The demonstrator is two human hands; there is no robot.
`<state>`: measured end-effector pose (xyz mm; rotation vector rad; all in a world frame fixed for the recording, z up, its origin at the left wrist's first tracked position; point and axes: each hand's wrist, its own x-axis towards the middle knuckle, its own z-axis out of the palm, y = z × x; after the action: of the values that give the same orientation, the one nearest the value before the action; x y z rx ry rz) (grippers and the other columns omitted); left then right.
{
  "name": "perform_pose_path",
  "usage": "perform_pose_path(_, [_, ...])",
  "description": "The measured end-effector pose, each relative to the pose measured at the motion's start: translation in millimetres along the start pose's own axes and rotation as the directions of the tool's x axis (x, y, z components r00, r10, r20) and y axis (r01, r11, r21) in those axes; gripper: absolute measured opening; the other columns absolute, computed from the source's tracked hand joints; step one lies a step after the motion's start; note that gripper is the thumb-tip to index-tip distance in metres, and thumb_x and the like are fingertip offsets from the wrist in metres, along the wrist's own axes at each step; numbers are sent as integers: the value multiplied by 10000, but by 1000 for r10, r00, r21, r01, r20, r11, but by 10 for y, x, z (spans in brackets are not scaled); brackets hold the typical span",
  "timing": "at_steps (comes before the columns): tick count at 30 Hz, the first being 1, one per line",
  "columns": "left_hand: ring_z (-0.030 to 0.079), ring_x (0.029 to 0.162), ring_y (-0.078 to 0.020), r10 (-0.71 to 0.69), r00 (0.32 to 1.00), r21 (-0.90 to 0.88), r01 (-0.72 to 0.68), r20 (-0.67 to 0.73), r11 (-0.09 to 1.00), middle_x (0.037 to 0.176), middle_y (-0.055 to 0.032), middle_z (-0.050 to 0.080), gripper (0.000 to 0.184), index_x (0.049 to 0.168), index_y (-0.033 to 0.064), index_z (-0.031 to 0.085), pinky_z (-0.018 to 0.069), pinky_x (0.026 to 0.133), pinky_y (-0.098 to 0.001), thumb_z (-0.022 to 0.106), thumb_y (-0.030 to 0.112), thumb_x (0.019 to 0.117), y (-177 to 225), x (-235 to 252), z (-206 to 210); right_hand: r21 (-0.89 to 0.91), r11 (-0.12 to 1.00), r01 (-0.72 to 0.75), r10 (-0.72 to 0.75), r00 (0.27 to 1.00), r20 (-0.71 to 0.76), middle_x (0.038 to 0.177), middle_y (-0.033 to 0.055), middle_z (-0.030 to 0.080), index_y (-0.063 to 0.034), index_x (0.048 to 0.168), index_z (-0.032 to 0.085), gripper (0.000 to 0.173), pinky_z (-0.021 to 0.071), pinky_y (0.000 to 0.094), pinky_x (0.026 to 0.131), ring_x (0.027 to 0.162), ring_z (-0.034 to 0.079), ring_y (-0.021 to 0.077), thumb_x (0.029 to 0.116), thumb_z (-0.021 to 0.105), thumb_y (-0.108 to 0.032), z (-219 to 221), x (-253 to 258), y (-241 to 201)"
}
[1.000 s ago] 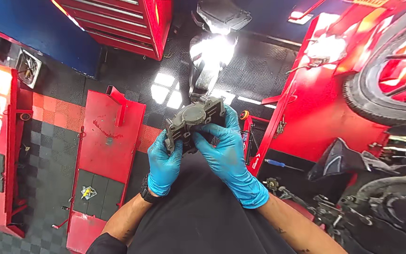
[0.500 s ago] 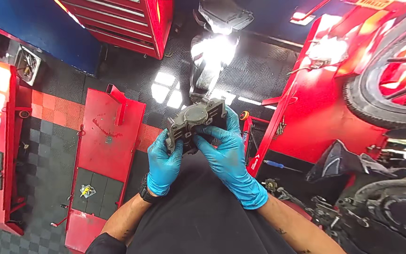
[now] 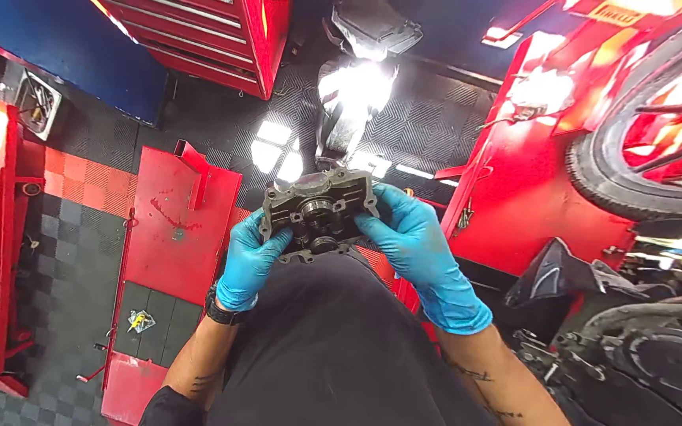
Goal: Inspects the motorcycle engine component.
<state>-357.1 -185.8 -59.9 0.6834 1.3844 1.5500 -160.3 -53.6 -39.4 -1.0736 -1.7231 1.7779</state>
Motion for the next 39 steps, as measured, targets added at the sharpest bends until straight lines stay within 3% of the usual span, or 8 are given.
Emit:
perform_pose_path(6, [743,932,-152,-161,987,6,161,23,987,1003,-80,759,252,1151,-48,641,631,879,-349,592,-89,907,-94,54,-56,-100,982,-158,162,986,30,878,-42,744,-82,1097,717,183,596,202,720,782,698,0,931,639,-78,65,118,143])
perform_pose_path(11, [705,1073,-194,-331,935,64,325,128,944,1196,-130,696,490,1411,-41,486,600,961,-369,632,39,951,-198,205,-235,-29,980,-197,197,980,-28,867,-16,741,-56,1051,716,146,605,224,730,780,704,20,942,619,-68,203,61,365])
perform_pose_path(17, [728,1039,-156,-216,939,421,316,-268,850,1106,-77,744,779,1349,54,566,611,947,-402,910,316,700,-474,207,-29,-329,934,-136,99,987,-127,928,33,744,-45,1169,720,296,573,298,773,839,697,63,933,601,-177,423,-56,436])
perform_pose_path(20, [659,1193,-175,-134,948,582,285,-289,761,1270,-91,688,933,1455,78,489,534,1053,-432,887,484,715,-516,195,-28,-361,923,-133,77,983,-165,928,45,750,-44,1189,719,314,576,316,771,839,705,79,937,594,-185,431,-69,452])
perform_pose_path(22, [559,1310,-243,82,974,679,85,-210,729,1401,-176,585,855,1469,-11,458,470,1109,-422,814,432,831,-465,116,-74,-360,925,-122,57,981,-185,937,47,755,-44,1191,721,310,580,315,774,846,710,81,941,600,-182,430,-71,460])
perform_pose_path(25, [648,1071,-247,342,934,812,-122,-100,571,1131,-158,694,393,1167,8,706,532,951,-393,778,257,872,-325,20,-70,-407,908,-95,2,975,-223,946,76,757,-24,1184,723,313,579,348,768,846,716,124,930,603,-164,452,-72,469])
perform_pose_path(29, [663,682,-70,-5,995,724,76,-99,686,1016,-10,757,360,1201,42,647,566,627,-281,735,202,891,-297,-27,96,-481,876,-22,-117,959,-258,1002,126,762,3,1196,718,328,592,394,786,885,735,189,915,612,-129,542,-61,485])
perform_pose_path(39, [724,794,-91,-27,958,650,215,-287,729,963,-10,777,337,1124,63,652,590,713,-305,758,163,820,-443,15,288,-544,839,17,-197,941,-275,1051,166,762,32,1219,708,361,598,422,792,925,750,254,893,621,-98,655,-65,535])
